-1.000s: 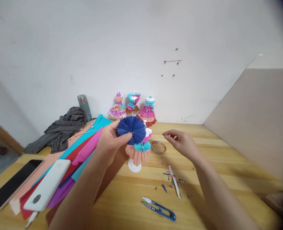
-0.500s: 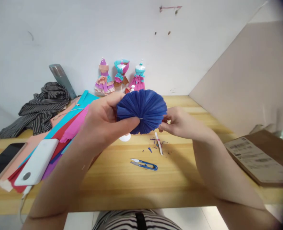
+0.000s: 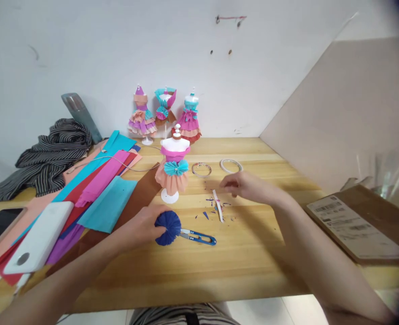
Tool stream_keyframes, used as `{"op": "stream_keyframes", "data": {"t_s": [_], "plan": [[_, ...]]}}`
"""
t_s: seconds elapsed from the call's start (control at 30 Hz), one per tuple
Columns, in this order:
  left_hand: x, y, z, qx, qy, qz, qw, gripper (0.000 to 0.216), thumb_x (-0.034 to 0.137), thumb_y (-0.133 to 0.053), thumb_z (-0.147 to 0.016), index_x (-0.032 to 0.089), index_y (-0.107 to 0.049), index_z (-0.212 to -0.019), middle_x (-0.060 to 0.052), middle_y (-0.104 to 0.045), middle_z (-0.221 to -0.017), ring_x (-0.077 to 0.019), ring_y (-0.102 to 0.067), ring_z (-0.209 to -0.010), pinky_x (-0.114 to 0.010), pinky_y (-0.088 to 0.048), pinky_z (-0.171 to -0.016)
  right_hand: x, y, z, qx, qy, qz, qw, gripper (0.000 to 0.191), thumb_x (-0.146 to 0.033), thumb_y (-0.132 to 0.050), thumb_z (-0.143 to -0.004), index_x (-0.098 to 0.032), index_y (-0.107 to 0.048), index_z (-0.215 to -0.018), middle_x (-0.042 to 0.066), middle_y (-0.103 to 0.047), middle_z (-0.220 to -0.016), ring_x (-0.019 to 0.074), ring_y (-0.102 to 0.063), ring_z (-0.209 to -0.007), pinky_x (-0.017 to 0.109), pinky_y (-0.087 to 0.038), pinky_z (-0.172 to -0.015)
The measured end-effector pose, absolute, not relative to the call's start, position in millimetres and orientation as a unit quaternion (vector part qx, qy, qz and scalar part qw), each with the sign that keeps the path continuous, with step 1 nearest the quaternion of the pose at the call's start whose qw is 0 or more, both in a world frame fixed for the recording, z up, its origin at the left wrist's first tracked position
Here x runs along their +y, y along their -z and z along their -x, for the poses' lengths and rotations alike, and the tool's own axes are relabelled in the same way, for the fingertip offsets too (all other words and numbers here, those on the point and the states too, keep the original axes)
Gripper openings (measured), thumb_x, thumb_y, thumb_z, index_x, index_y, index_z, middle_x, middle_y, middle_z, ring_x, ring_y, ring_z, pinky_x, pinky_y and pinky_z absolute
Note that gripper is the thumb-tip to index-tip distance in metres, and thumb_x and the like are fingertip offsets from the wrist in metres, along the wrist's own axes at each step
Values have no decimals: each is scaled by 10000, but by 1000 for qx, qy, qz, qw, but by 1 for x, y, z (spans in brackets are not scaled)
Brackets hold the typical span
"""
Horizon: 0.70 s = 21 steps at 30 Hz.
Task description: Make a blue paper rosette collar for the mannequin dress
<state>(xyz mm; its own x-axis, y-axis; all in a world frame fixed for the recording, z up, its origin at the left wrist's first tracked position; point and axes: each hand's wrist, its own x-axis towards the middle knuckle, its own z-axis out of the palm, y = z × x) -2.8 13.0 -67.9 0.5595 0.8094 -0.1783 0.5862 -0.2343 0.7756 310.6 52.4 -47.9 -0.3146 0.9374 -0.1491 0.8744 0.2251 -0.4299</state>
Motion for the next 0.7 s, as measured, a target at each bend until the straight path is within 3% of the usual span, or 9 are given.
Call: {"op": "stream_keyframes", "data": {"t_s": [0.17,0.33,0.5,0.6,0.7], "plan": [[10,92,11,497,-92,-808,303,527,103,-475,-721,165,-586,-1233,-126,-650,-1221,-286,-598,-1127,-390,-442,-965,103,58,-343,-719,-151,668,119,228,-127,-515,-809,-132,-720,-909,64,-736,-776,146,-666,-627,237,-470,-634],[4,97,14,509,-74,-814,269,583,78,-457,-724,138,-514,-1302,-156,-552,-1336,-285,-548,-1211,-402,-407,-1030,131,74,-390,-666,-106,728,123,258,-102,-534,-806,-70,-713,-988,140,-749,-881,196,-685,-747,267,-477,-686],[0,91,13,529,-21,-820,217,616,83,-408,-793,174,-403,-1402,-159,-491,-1377,-300,-591,-1137,-432,-445,-955,132,108,-402,-683,-124,715,83,199,-124,-621,-833,-120,-691,-1019,115,-706,-1053,199,-650,-939,300,-489,-844],[-2,87,12,538,35,-824,172,591,114,-392,-833,159,-366,-1422,-179,-468,-1383,-303,-640,-1028,-443,-488,-863,133,125,-401,-686,-129,713,67,222,-282,-596,-907,-139,-634,-1072,84,-650,-1107,195,-631,-972,394,-520,-859],[-7,84,12,546,66,-825,130,557,164,-409,-863,158,-365,-1418,-186,-460,-1381,-290,-670,-929,-425,-515,-782,136,130,-402,-678,-131,720,74,261,-320,-573,-923,-151,-607,-1119,83,-624,-1143,200,-623,-984,405,-529,-849]]}}
